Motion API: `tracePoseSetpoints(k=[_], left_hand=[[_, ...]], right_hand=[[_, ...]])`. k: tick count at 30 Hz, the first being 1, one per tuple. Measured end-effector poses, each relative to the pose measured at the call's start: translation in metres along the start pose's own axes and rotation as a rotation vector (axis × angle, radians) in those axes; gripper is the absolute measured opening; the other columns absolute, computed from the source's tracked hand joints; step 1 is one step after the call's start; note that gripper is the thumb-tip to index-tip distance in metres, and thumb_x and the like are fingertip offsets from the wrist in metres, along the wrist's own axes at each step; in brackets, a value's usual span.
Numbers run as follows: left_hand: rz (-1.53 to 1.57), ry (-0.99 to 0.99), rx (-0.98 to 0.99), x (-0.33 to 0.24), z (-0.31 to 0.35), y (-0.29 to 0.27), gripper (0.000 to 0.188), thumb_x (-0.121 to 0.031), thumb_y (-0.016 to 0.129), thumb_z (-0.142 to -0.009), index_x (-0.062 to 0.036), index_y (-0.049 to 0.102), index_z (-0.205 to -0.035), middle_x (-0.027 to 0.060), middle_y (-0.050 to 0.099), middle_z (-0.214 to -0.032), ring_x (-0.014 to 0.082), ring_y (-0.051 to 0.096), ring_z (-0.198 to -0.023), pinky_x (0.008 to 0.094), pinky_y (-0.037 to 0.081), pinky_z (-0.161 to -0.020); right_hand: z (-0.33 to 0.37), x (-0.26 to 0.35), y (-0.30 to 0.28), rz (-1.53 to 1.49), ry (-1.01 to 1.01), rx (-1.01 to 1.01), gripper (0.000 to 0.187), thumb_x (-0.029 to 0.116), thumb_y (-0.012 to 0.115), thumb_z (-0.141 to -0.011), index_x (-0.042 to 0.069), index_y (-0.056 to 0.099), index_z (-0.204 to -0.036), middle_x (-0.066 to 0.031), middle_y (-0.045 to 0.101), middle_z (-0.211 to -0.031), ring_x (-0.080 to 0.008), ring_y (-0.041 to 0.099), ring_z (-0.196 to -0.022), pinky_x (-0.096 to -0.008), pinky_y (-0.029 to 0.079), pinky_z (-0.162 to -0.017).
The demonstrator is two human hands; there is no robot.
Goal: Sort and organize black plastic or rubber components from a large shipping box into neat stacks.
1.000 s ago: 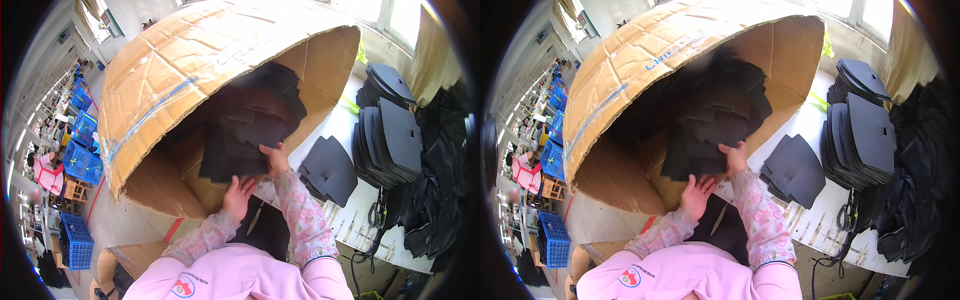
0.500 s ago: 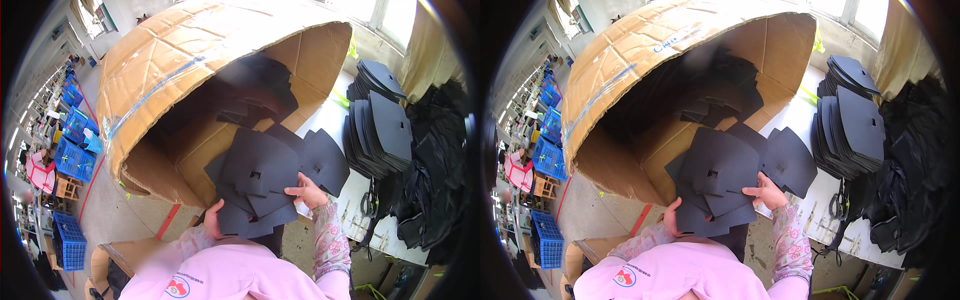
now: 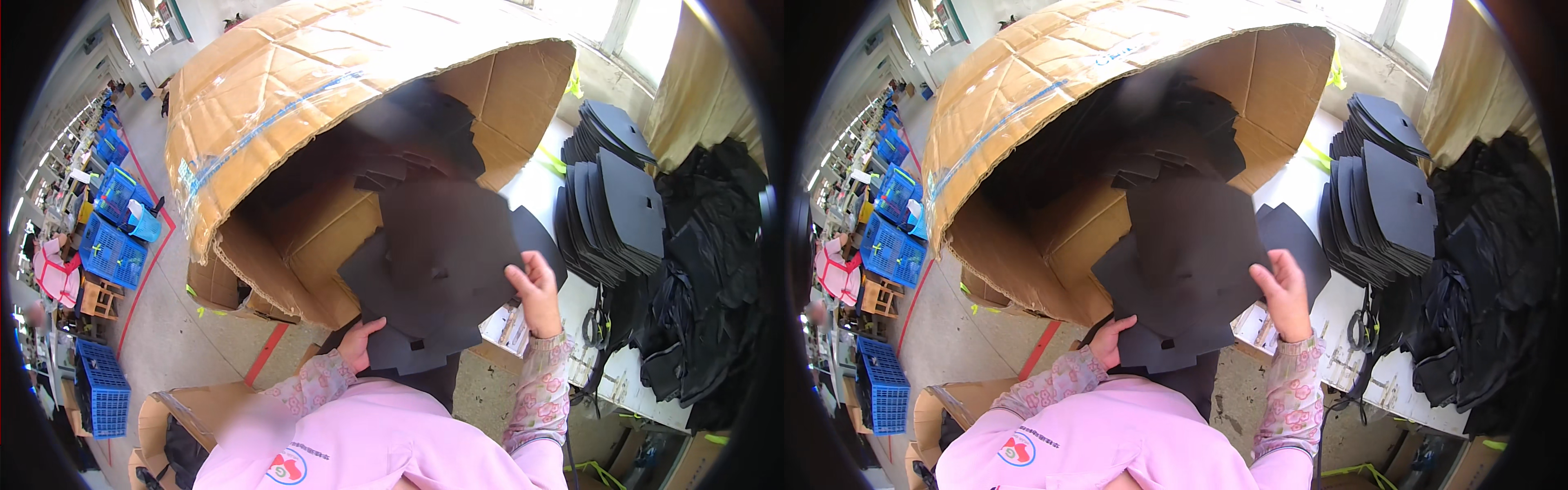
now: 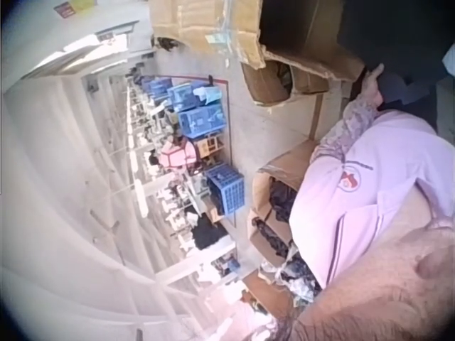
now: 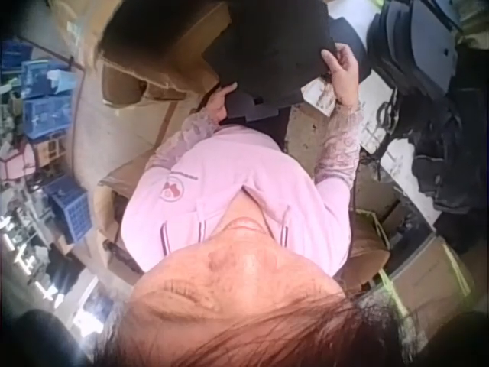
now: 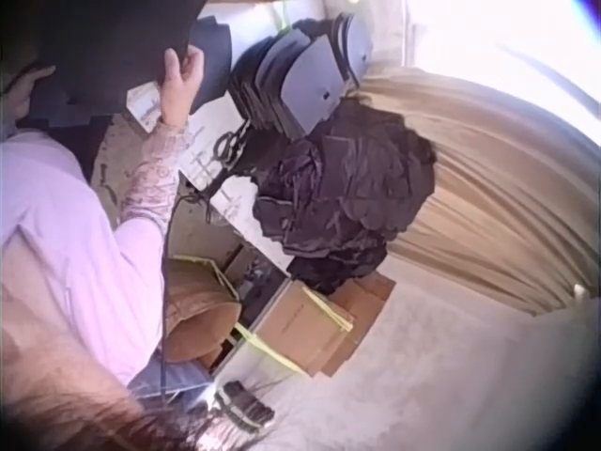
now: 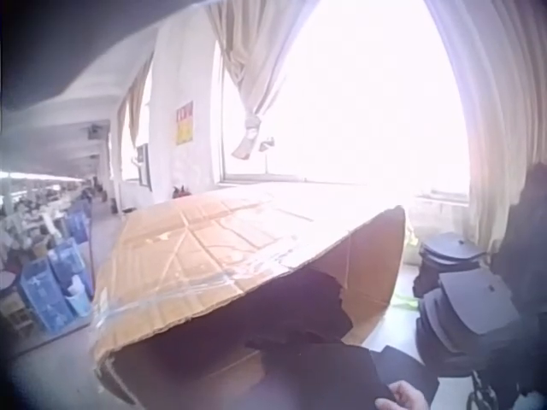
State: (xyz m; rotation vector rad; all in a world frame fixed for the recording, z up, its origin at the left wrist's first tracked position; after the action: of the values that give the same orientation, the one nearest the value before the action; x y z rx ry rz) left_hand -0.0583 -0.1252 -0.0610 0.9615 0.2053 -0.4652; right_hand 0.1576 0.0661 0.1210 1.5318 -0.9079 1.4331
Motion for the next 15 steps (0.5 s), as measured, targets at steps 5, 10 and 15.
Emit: tracePoseSetpoints(k=[5, 10, 15], left_hand=[[-0.004, 0.015, 0.025, -0.007, 0.007, 0.010, 0.036, -0.007, 0.060, -0.089, -0.0003, 0.049, -0.123, 0.0152, 0.062, -0.116, 0.0302, 0.064, -0.103, 0.0471, 0.054, -0.090], [-0.037, -0.004, 0.008, -0.004, 0.002, -0.004, 0.036, -0.005, 0.057, -0.089, -0.0005, 0.049, -0.124, 0.0148, 0.062, -0.115, 0.0304, 0.064, -0.102, 0.0471, 0.054, -0.090], [-0.003, 0.041, -0.004, -0.002, -0.005, -0.013, 0.038, -0.003, 0.054, -0.088, -0.0010, 0.048, -0.126, 0.0152, 0.061, -0.115, 0.0300, 0.063, -0.102, 0.0460, 0.054, -0.090]], right_hand=[[-0.001, 0.033, 0.000, -0.119, -0.124, -0.050, 0.017, 0.000, 0.056, -0.092, -0.001, 0.052, -0.108, -0.0061, 0.063, -0.101, -0.0109, 0.060, -0.092, -0.0234, 0.047, -0.082], [-0.003, -0.040, 0.016, 0.141, 0.202, -0.068, 0.034, 0.014, 0.066, -0.089, 0.001, 0.053, -0.119, -0.0074, 0.064, -0.084, -0.0106, 0.063, -0.074, -0.0249, 0.051, -0.059], [0.010, -0.086, 0.023, 0.947, 0.053, -0.018, 0.049, 0.032, 0.070, -0.084, 0.007, 0.054, -0.122, -0.0146, 0.061, -0.084, -0.0260, 0.065, -0.074, -0.0361, 0.052, -0.063]])
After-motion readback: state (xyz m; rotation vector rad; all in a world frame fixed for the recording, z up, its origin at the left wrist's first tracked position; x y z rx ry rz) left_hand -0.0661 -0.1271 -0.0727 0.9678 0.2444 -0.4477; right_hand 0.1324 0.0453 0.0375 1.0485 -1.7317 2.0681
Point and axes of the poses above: each hand's wrist, its own z-axis away from the middle knuckle, its own y-axis out of the palm, x = y × z, the point moved 9 cm from there along -z, towards the middle knuckle
